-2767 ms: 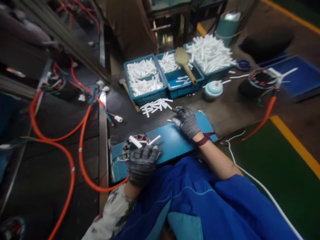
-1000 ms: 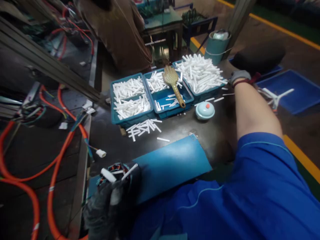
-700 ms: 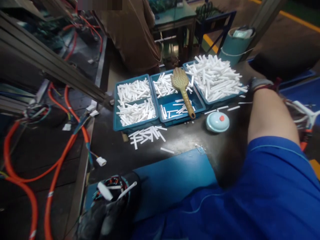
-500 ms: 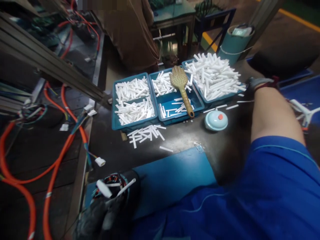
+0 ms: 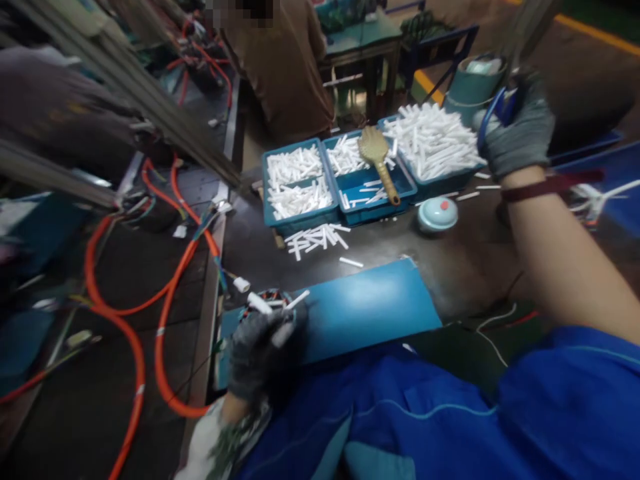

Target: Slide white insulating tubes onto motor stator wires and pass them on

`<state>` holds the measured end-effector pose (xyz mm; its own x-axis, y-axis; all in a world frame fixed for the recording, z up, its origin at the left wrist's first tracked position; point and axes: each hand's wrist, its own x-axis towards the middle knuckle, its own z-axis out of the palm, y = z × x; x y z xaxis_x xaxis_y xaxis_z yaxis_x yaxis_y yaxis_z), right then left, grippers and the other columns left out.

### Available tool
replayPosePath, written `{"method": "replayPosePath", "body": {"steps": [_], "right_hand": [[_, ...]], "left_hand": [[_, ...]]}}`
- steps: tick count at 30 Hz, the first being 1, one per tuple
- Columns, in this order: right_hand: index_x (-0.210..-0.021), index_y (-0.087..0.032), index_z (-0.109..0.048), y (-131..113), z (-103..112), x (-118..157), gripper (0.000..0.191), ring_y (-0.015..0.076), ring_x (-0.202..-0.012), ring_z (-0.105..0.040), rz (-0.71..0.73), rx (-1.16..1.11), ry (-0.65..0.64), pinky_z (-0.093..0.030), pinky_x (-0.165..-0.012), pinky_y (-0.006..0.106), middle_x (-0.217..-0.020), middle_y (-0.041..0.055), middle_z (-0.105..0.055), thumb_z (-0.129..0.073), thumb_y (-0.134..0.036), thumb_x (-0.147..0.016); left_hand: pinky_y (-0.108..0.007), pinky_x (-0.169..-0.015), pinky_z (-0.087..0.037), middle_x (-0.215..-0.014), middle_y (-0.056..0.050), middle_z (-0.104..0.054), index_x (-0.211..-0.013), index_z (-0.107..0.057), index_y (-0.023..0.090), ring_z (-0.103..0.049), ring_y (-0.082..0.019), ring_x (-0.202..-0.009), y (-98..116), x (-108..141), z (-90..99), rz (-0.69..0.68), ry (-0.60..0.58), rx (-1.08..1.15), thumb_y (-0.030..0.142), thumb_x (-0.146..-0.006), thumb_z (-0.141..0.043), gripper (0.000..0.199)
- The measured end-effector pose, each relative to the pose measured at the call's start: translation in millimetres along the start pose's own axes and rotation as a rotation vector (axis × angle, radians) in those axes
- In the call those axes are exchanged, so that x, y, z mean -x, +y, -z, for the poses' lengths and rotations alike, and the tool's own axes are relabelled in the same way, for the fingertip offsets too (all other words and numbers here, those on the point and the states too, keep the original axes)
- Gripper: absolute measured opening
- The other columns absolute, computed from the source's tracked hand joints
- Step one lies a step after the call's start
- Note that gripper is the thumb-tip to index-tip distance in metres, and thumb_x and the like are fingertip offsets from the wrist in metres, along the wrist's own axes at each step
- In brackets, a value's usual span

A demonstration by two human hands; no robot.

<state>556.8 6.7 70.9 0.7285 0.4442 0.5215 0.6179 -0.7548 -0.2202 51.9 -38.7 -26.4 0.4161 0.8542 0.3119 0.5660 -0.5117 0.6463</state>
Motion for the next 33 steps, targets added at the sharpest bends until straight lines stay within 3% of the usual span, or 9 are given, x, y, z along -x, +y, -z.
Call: {"method": "replayPosePath", "body": {"steps": [1, 2, 3, 7, 10, 13, 21, 28, 33], "right_hand": [[-0.069, 0.001, -0.073, -11.2, 11.6, 33.5, 0.054, 0.0276, -0.11, -0.068, 0.162, -0.164, -0.039, -0.042, -0.071, 0.033, -0.124, 0.0216, -0.069, -0.052, -0.046, -0.085], [-0.105, 0.002, -0.075, -21.9, 22.4, 70.5, 0.05, 0.0268, -0.115, -0.066, 0.332, -0.301, -0.068, -0.043, -0.081, 0.037, -0.13, 0.0238, -0.067, -0.061, -0.042, -0.086], [-0.127, 0.0, -0.068, -32.1, 32.1, 108.9, 0.056, 0.0262, -0.112, -0.068, 0.483, -0.4, -0.128, -0.045, -0.086, 0.037, -0.128, 0.0242, -0.068, -0.065, -0.039, -0.087], [-0.128, -0.015, -0.071, -70.7, 53.3, 239.3, 0.047, 0.0282, -0.097, -0.066, 1.032, -0.558, -0.417, -0.047, -0.084, 0.041, -0.109, 0.0159, -0.073, -0.067, -0.039, -0.087], [-0.127, -0.019, -0.072, -95.4, 53.6, 284.7, 0.043, 0.0282, -0.094, -0.062, 1.183, -0.594, -0.47, -0.044, -0.082, 0.041, -0.105, 0.0133, -0.07, -0.06, -0.038, -0.09], [-0.133, -0.022, -0.069, -105.3, 53.0, 294.7, 0.046, 0.0299, -0.097, -0.059, 1.202, -0.539, -0.508, -0.041, -0.085, 0.042, -0.107, 0.013, -0.069, -0.056, -0.039, -0.092], [-0.136, -0.023, -0.068, -99.0, 54.0, 294.6, 0.048, 0.029, -0.097, -0.057, 1.192, -0.459, -0.531, -0.039, -0.083, 0.041, -0.108, 0.0128, -0.068, -0.052, -0.042, -0.094], [-0.15, -0.034, -0.055, -104.3, 57.2, 292.7, 0.054, 0.0305, -0.103, -0.055, 1.197, -0.372, -0.554, -0.038, -0.09, 0.044, -0.114, 0.0106, -0.067, -0.051, -0.041, -0.096], [-0.15, -0.03, -0.057, -110.4, 54.6, 293.1, 0.054, 0.0312, -0.104, -0.054, 1.217, -0.43, -0.509, -0.037, -0.089, 0.044, -0.113, 0.0124, -0.067, -0.049, -0.04, -0.097]], "left_hand": [[-0.044, -0.078, -0.059, -0.091, -0.006, -0.08, -0.09, -0.081, 0.031, -0.075, -0.03, -0.083, 0.6, -0.7, 0.8, 0.102, -0.042, 0.084, 0.042, -0.085, -0.071, 0.016], [-0.044, -0.084, -0.059, -0.095, -0.006, -0.08, -0.092, -0.081, 0.028, -0.075, -0.03, -0.088, 1.6, -1.5, 1.4, 0.207, -0.07, 0.193, 0.042, -0.086, -0.071, 0.019], [-0.043, -0.088, -0.059, -0.097, -0.006, -0.08, -0.095, -0.08, 0.025, -0.075, -0.029, -0.091, 2.8, -2.5, 1.6, 0.296, -0.083, 0.31, 0.042, -0.085, -0.072, 0.021], [-0.043, -0.092, -0.058, -0.097, -0.006, -0.08, -0.093, -0.079, 0.021, -0.074, -0.028, -0.093, 3.5, -5.7, -1.3, 0.462, -0.053, 0.673, 0.046, -0.076, -0.081, 0.031], [-0.043, -0.093, -0.058, -0.094, -0.005, -0.079, -0.088, -0.079, 0.021, -0.074, -0.028, -0.092, -0.1, -5.7, -3.5, 0.451, -0.02, 0.737, 0.045, -0.07, -0.086, 0.031], [-0.044, -0.099, -0.055, -0.097, -0.005, -0.08, -0.09, -0.079, 0.022, -0.073, -0.028, -0.097, -3.4, -5.3, -3.4, 0.412, -0.036, 0.751, 0.043, -0.069, -0.089, 0.031], [-0.044, -0.099, -0.057, -0.099, -0.005, -0.08, -0.094, -0.079, 0.024, -0.074, -0.027, -0.098, -6.1, -5.6, -3.2, 0.322, -0.084, 0.838, 0.048, -0.073, -0.087, 0.033], [-0.045, -0.101, -0.055, -0.102, -0.007, -0.08, -0.094, -0.079, 0.022, -0.073, -0.029, -0.101, -4.6, -5.5, -0.1, 0.35, -0.083, 0.765, 0.043, -0.073, -0.086, 0.03], [-0.043, -0.099, -0.055, -0.101, -0.006, -0.079, -0.096, -0.08, 0.022, -0.073, -0.028, -0.099, -10.3, -3.8, -1.1, 0.413, -0.081, 0.77, 0.043, -0.073, -0.087, 0.033]]}}
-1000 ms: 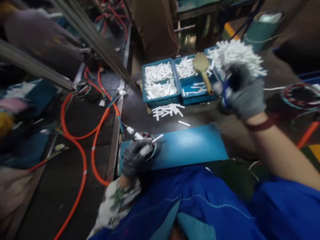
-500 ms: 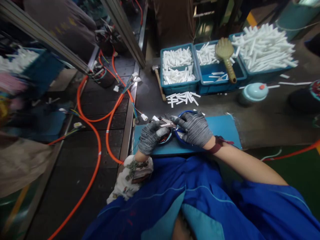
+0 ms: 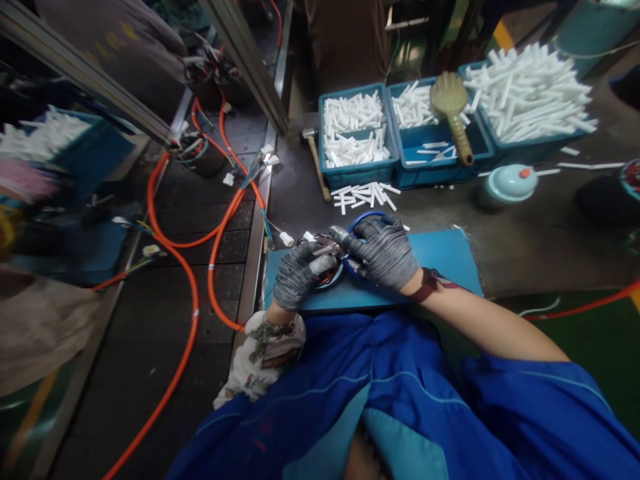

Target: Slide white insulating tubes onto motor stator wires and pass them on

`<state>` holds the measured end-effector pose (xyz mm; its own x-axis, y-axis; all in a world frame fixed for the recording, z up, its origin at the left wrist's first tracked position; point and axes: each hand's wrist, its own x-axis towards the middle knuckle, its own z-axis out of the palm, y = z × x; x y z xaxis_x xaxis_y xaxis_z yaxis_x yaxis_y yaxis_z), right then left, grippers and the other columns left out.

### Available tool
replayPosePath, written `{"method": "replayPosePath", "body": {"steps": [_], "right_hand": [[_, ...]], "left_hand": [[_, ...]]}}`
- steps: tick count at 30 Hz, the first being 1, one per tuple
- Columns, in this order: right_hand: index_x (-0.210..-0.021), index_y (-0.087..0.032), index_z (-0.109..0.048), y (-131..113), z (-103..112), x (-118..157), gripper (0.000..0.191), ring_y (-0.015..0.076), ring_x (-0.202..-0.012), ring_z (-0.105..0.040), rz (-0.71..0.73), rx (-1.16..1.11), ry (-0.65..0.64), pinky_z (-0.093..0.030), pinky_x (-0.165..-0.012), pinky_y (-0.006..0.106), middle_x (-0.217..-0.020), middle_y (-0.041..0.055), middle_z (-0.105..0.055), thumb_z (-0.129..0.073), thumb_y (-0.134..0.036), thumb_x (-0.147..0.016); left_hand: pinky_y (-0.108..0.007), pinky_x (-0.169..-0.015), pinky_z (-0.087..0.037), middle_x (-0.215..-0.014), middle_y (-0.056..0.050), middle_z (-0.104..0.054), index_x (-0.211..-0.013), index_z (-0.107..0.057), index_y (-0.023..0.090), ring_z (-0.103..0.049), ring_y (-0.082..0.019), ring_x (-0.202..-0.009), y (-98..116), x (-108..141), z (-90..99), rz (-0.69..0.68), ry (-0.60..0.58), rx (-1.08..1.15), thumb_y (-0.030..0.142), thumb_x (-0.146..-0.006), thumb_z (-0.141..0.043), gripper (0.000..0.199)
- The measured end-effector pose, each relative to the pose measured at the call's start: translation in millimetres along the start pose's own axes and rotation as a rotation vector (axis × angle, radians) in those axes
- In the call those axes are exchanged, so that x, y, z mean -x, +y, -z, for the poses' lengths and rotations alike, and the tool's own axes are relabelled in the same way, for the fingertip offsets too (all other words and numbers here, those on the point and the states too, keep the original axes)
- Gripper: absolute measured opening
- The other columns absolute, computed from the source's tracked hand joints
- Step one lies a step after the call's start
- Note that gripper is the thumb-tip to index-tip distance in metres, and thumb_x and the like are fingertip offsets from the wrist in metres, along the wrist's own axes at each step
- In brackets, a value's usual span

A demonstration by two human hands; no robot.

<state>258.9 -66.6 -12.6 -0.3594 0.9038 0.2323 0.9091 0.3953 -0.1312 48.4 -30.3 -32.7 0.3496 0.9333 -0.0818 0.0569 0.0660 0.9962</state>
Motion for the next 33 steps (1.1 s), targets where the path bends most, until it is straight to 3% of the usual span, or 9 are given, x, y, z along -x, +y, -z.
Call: {"method": "replayPosePath", "body": {"steps": [5, 11, 20, 24, 33], "right_hand": [[-0.154, -0.028, -0.051, -2.4, -2.3, -4.6, 0.06, 0.0322, -0.106, -0.053, -0.019, -0.07, -0.092, -0.039, -0.087, 0.044, -0.117, 0.0135, -0.064, -0.049, -0.039, -0.095], [-0.154, -0.024, -0.05, -5.4, 3.1, -9.3, 0.06, 0.0347, -0.106, -0.054, -0.013, -0.061, -0.169, -0.04, -0.087, 0.045, -0.116, 0.0161, -0.066, -0.047, -0.038, -0.096], [-0.152, -0.022, -0.053, -5.5, 3.1, -10.3, 0.059, 0.0329, -0.105, -0.054, -0.007, -0.098, -0.139, -0.041, -0.088, 0.045, -0.118, 0.0158, -0.064, -0.047, -0.04, -0.096], [-0.153, -0.023, -0.052, -5.2, 2.6, -8.8, 0.061, 0.0328, -0.108, -0.054, -0.006, -0.106, -0.141, -0.041, -0.089, 0.045, -0.119, 0.0151, -0.064, -0.049, -0.039, -0.095], [-0.155, -0.023, -0.05, -13.9, 9.0, -10.8, 0.059, 0.0361, -0.109, -0.054, -0.034, -0.01, -0.17, -0.04, -0.085, 0.046, -0.12, 0.0171, -0.065, -0.044, -0.039, -0.098]], "left_hand": [[-0.045, -0.103, -0.054, -0.103, -0.006, -0.079, -0.094, -0.08, 0.022, -0.071, -0.031, -0.106, 1.7, -0.2, -0.2, 0.054, 0.01, 0.078, 0.047, -0.069, -0.089, 0.037], [-0.042, -0.098, -0.056, -0.095, -0.005, -0.079, -0.091, -0.08, 0.022, -0.073, -0.028, -0.095, 8.1, -1.1, -2.2, 0.025, 0.012, 0.088, 0.049, -0.067, -0.09, 0.037], [-0.04, -0.089, -0.059, -0.091, -0.003, -0.079, -0.087, -0.078, 0.022, -0.073, -0.025, -0.088, -0.4, 1.0, -1.2, 0.058, 0.055, 0.197, 0.05, -0.062, -0.092, 0.04], [-0.042, -0.092, -0.058, -0.088, -0.004, -0.078, -0.086, -0.079, 0.023, -0.073, -0.027, -0.089, -1.1, 0.3, 0.3, 0.054, 0.053, 0.12, 0.048, -0.063, -0.091, 0.036], [-0.043, -0.095, -0.058, -0.092, -0.004, -0.079, -0.09, -0.079, 0.022, -0.073, -0.028, -0.096, -1.0, 2.4, -2.2, 0.082, 0.026, 0.201, 0.045, -0.066, -0.091, 0.035]]}}
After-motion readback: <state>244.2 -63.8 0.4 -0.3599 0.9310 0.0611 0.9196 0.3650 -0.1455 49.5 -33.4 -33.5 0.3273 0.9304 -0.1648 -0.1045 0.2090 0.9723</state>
